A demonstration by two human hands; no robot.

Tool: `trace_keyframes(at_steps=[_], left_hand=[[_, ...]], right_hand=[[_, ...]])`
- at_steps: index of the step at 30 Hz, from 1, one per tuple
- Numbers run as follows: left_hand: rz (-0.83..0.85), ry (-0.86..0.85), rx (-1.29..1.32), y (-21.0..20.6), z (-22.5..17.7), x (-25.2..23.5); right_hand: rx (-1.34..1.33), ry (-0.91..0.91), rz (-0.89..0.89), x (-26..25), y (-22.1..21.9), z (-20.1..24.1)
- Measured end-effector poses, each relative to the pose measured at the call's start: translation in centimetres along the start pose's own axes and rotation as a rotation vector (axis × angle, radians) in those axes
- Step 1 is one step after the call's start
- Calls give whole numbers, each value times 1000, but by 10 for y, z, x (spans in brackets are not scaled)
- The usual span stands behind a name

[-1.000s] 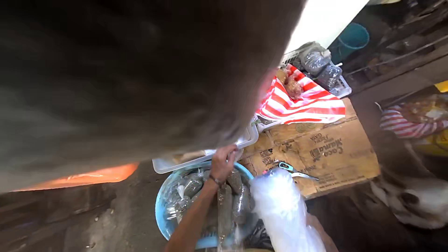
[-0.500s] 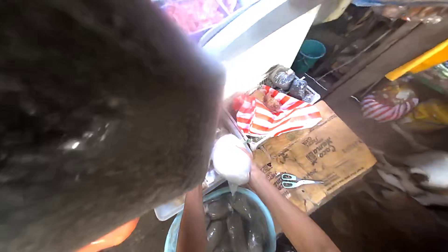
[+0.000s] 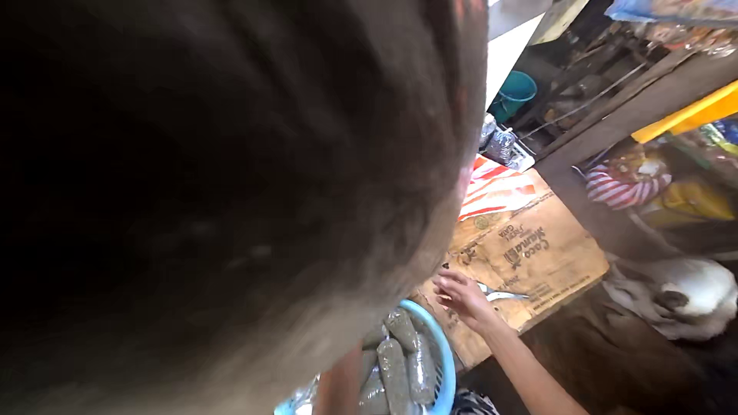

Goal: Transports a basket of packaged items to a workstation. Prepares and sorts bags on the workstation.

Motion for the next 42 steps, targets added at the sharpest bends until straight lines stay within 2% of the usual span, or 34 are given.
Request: trace_keyframes(at_steps=[1,2,3,5,8,11,12,15,17,18,20,24,26,28,30,33,35,38,42], left_hand=[[-166,-250,22,-4,65,-24],[-154,-231,49,-2,101,-35],[-150,-170,64,2,120,-32],[-239,-162,71,12,145,-5],[-324,-186,60,31,169,65],[-388,-142,84,40,190,131],[-415,-133,100,39,196,153],[-528,-45,111,24,196,208],[-594,54,136,0,184,230],[-625,88,173,-16,178,235],[-663,140,270,-53,163,234],[-545,135,516,-151,121,179],[-361,126,626,-202,91,133],[-230,153,687,-241,61,82],[-262,185,762,-262,41,27],[-383,215,848,-270,30,-48],[-492,310,941,-272,33,-85],[-494,547,1104,-275,33,-110],[-387,692,1074,-271,29,-118]], right_hand=[[65,50,-75,5,21,-9],[146,93,-149,8,40,-16],[258,142,-204,11,54,-19],[593,288,-212,15,65,1],[1174,573,-140,12,45,77],[1523,877,-181,-34,27,150],[1610,916,-198,-53,22,170],[1948,793,-185,-105,10,208],[2157,649,-143,-115,4,224],[2194,615,-103,-118,5,232],[2136,679,-32,-124,12,247],[1714,992,57,-91,32,277],[1583,1089,150,-70,40,268],[1573,1125,232,-65,47,246],[1590,1109,325,-65,49,227],[1534,1223,511,-57,47,205],[1449,1258,483,-67,42,211],[1418,1071,214,-114,33,254],[1693,679,19,-157,22,294]])
Point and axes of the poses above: each hand's wrist, its own x-axis away from the middle knuckle, its own y-axis out of the back of the hand, z = x × y, the point moved 6 cm from there along -x, towards the middle knuckle, and after that the axes turned 5 degrees about -y, right-handed, at the moved point
